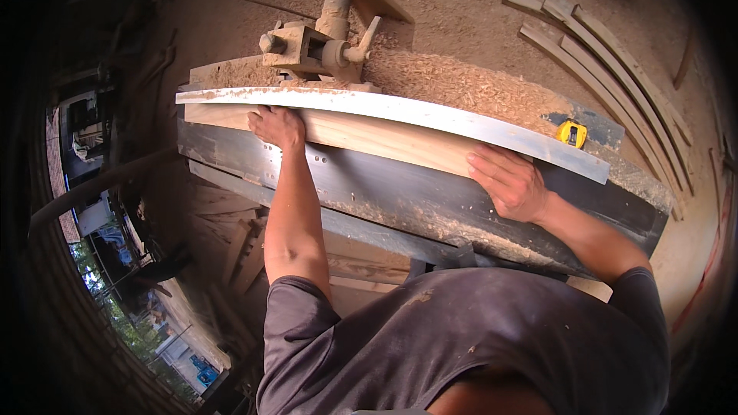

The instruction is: The person planes several long wooden boards by sliding them across the blade of a surface planer machine, picking each board up from a pile and placing it on a nearby stack after finishing.

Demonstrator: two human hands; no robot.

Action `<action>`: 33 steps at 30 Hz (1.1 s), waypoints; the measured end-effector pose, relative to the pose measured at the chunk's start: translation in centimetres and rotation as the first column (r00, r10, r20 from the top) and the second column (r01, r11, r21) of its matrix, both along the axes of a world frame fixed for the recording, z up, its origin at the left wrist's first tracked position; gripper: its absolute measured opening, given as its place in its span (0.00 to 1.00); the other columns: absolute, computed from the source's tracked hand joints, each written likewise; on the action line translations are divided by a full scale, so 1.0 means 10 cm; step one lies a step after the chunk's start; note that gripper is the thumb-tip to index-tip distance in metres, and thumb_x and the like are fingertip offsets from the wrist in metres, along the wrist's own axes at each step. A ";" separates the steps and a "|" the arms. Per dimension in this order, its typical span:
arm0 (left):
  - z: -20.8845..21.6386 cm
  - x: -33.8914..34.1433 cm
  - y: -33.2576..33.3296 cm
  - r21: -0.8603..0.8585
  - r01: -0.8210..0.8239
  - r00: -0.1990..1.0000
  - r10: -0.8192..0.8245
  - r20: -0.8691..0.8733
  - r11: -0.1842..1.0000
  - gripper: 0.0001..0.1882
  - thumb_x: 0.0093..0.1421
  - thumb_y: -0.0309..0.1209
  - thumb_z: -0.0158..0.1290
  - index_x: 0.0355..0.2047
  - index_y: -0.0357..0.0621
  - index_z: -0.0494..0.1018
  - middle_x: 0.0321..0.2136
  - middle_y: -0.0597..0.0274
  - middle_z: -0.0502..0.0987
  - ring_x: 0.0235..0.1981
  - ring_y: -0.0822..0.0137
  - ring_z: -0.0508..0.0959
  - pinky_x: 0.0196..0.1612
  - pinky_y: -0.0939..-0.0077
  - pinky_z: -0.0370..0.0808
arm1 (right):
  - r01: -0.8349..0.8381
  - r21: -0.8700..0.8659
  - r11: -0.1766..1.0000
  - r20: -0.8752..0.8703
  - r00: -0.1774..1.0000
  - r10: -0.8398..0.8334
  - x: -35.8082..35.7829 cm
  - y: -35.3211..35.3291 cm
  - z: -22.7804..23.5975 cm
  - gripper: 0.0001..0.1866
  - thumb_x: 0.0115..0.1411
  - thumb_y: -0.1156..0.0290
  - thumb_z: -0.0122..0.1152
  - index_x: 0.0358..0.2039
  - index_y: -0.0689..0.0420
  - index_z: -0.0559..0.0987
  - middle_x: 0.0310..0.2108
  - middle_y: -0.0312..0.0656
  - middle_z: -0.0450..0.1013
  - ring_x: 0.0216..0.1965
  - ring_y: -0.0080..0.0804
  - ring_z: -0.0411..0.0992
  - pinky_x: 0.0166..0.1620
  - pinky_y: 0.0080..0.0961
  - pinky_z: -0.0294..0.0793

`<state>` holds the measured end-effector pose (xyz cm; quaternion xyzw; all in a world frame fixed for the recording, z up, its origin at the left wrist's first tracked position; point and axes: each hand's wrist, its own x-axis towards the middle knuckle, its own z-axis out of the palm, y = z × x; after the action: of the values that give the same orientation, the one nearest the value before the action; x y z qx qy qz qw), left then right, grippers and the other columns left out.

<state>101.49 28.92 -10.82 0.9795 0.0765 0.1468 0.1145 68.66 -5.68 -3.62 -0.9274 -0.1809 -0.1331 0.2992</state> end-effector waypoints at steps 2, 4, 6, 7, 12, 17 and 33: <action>0.01 0.08 0.05 -0.014 0.004 1.000 -0.004 0.003 1.000 0.20 0.65 0.33 0.45 0.53 0.31 0.68 0.65 0.34 0.56 0.68 0.39 0.54 0.68 0.47 0.54 | 0.001 -0.002 1.000 -0.001 1.000 -0.001 0.08 0.08 -0.01 0.18 0.44 0.82 0.62 0.39 0.66 0.81 0.49 0.50 0.78 0.54 0.49 0.75 0.58 0.41 0.74; 0.04 0.18 0.11 -0.039 -0.001 1.000 0.000 -0.002 0.999 0.20 0.65 0.32 0.45 0.52 0.30 0.69 0.65 0.33 0.56 0.68 0.38 0.54 0.68 0.47 0.53 | -0.004 -0.009 1.000 -0.003 1.000 0.004 0.18 0.16 0.00 0.19 0.43 0.82 0.62 0.40 0.66 0.81 0.49 0.50 0.78 0.55 0.49 0.75 0.59 0.41 0.74; 0.01 0.24 0.21 0.002 0.005 0.999 -0.005 0.042 1.000 0.19 0.64 0.32 0.45 0.51 0.32 0.70 0.60 0.36 0.60 0.65 0.39 0.57 0.66 0.47 0.56 | -0.004 -0.002 1.000 0.006 1.000 0.004 0.25 0.26 -0.02 0.19 0.44 0.82 0.62 0.40 0.66 0.81 0.49 0.50 0.77 0.55 0.49 0.75 0.59 0.41 0.74; -0.03 0.29 0.29 0.035 0.009 0.996 -0.012 0.092 0.999 0.19 0.63 0.33 0.46 0.50 0.33 0.72 0.57 0.38 0.63 0.63 0.40 0.59 0.64 0.48 0.58 | -0.008 0.002 1.000 0.011 1.000 0.008 0.29 0.30 -0.03 0.19 0.44 0.82 0.62 0.40 0.66 0.81 0.49 0.50 0.77 0.55 0.49 0.75 0.59 0.41 0.74; 0.00 0.48 0.41 -0.043 0.010 0.999 -0.007 0.050 0.999 0.19 0.63 0.31 0.46 0.50 0.31 0.72 0.60 0.36 0.61 0.65 0.40 0.57 0.66 0.48 0.55 | -0.006 -0.024 1.000 0.005 1.000 0.006 0.47 0.48 -0.02 0.17 0.46 0.82 0.62 0.40 0.66 0.81 0.49 0.50 0.77 0.55 0.49 0.75 0.59 0.41 0.74; -0.01 0.61 0.57 -0.055 -0.021 0.997 0.025 0.069 0.998 0.20 0.63 0.32 0.46 0.52 0.36 0.73 0.60 0.39 0.60 0.65 0.42 0.57 0.66 0.48 0.55 | -0.012 -0.003 1.000 0.003 1.000 0.012 0.63 0.63 -0.03 0.17 0.46 0.82 0.62 0.40 0.66 0.81 0.49 0.51 0.78 0.55 0.48 0.75 0.59 0.41 0.74; 0.00 1.12 1.01 0.041 -0.019 0.999 0.017 0.044 0.999 0.20 0.63 0.34 0.44 0.51 0.40 0.76 0.50 0.43 0.67 0.58 0.43 0.64 0.59 0.48 0.64 | -0.014 -0.006 1.000 -0.004 1.000 0.014 1.10 1.07 -0.09 0.19 0.44 0.84 0.62 0.41 0.65 0.81 0.49 0.49 0.77 0.55 0.48 0.75 0.58 0.39 0.75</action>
<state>112.69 39.01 -10.80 0.9775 0.0798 0.1709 0.0943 79.70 5.07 -4.53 -0.9273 -0.1873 -0.1287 0.2974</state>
